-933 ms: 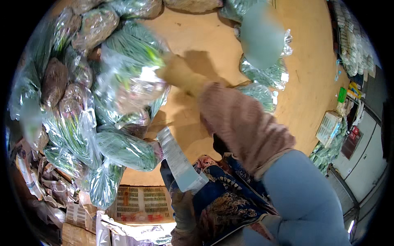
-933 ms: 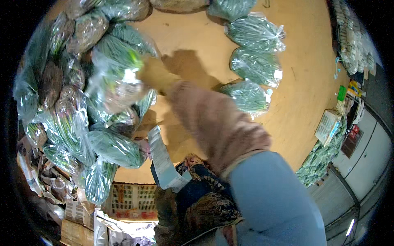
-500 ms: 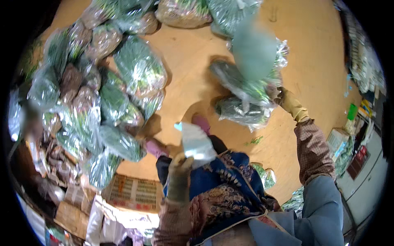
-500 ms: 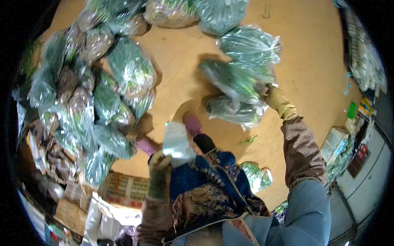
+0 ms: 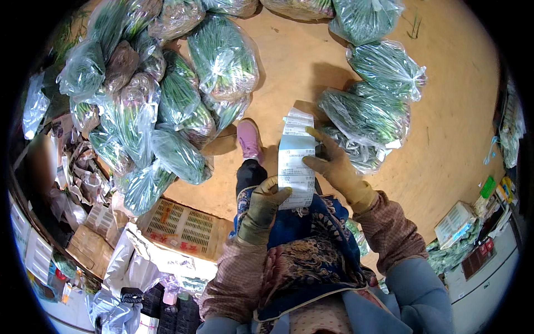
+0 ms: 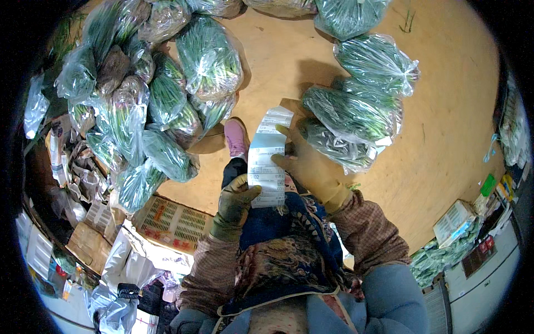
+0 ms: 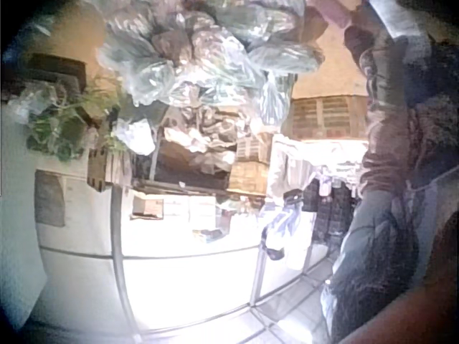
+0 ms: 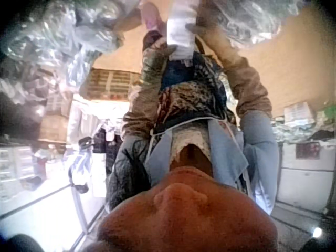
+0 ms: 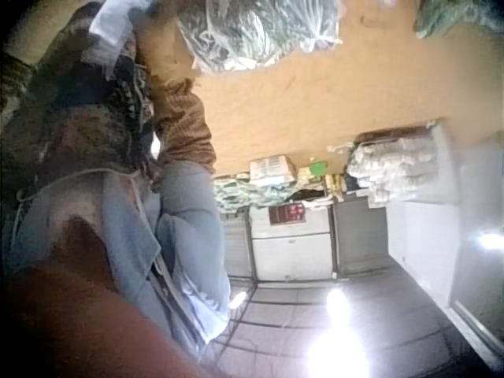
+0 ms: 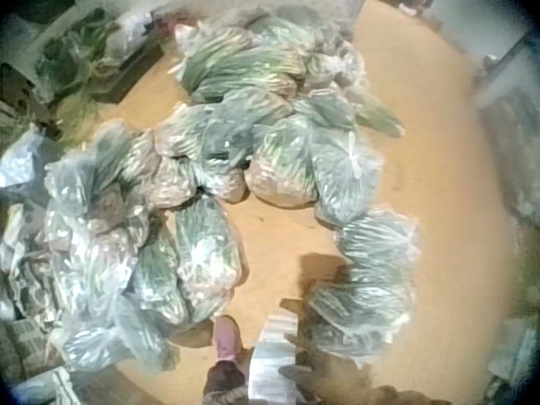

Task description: The person sorts through bags of green vegetables and applies printed labels to them. The person then sits on the floor to bundle green onions by hand, using a digital scale to weigh the onions before bundling.

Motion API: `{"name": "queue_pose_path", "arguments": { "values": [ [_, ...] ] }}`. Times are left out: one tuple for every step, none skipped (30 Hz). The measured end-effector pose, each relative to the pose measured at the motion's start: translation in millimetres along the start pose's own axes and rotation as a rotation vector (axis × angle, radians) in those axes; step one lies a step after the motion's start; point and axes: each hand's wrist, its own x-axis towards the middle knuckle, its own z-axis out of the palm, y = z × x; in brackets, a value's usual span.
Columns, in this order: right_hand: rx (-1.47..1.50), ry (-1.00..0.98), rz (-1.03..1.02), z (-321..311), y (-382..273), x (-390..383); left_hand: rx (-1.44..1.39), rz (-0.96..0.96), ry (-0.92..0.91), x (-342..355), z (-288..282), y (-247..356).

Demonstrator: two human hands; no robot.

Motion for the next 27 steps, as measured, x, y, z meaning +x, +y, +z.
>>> {"name": "queue_pose_path", "arguments": {
  "values": [
    [-0.35,0.087,-0.208,0,-6,5,0.014,0.022,0.011,2,-4,0],
    [-0.703,0.171,-0.419,-2,-13,11,0.025,0.046,0.022,6,-9,1],
    [-1.054,0.253,-0.632,-1,-18,18,0.079,0.056,0.01,11,-16,2],
    [-1.064,0.028,-0.591,5,-17,19,0.078,0.043,-0.019,12,-19,5],
    [-1.066,-0.186,-0.543,13,-17,17,0.085,0.028,-0.055,14,-20,13],
    [-1.059,-0.4,-0.49,20,-17,19,0.09,0.013,-0.09,16,-23,19],
    [-1.04,-0.393,-0.479,26,-14,27,0.319,-0.007,-0.095,21,-36,18],
    [-0.919,-0.45,-0.394,28,-14,37,0.288,-0.042,-0.082,21,-41,26],
    [-0.798,-0.504,-0.307,30,-16,49,0.257,-0.078,-0.07,19,-46,35],
    [-0.676,-0.554,-0.218,33,-18,63,0.224,-0.115,-0.059,18,-52,41],
    [-0.47,-0.552,-0.024,39,-26,78,0.215,-0.082,-0.022,21,-64,36],
    [-0.469,-0.528,0.001,41,-30,96,0.281,-0.125,-0.036,23,-74,40],
    [-0.469,-0.504,0.028,42,-33,115,0.346,-0.168,-0.052,24,-85,44],
    [-0.471,-0.48,0.054,45,-35,129,0.409,-0.208,-0.069,27,-96,47],
    [-0.5,-0.528,0.013,54,-36,139,0.27,-0.103,-0.044,26,-103,41],
    [-0.529,-0.575,-0.026,67,-36,150,0.203,-0.075,0.005,31,-108,43],
    [-0.555,-0.625,-0.064,81,-35,160,0.135,-0.05,0.058,34,-112,45],
    [-0.944,-0.785,-0.162,104,-39,156,0.059,-0.034,0.12,32,-119,44],
    [-0.968,-0.814,-0.143,124,-43,153,0.19,-0.008,0.146,37,-127,44],
    [-0.996,-0.838,-0.134,137,-47,156,0.112,-0.019,0.129,42,-133,50],
    [-0.891,-0.816,-0.131,140,-36,162,0.034,-0.027,0.112,45,-139,56],
    [-0.788,-0.791,-0.127,138,-16,168,-0.044,-0.034,0.095,47,-143,61],
    [-0.689,-0.764,-0.128,138,-11,175,-0.044,-0.05,0.097,48,-147,65],
    [-0.662,-0.724,-0.116,137,-9,182,-0.067,-0.059,0.093,49,-150,67],
    [-0.636,-0.684,-0.105,137,-10,189,-0.089,-0.067,0.089,50,-153,68],
    [-0.61,-0.636,-0.092,135,-13,196,-0.11,-0.079,0.079,51,-156,70],
    [-0.591,-0.468,-0.045,125,-11,212,-0.06,-0.095,0.089,52,-162,67]
  ]
}}
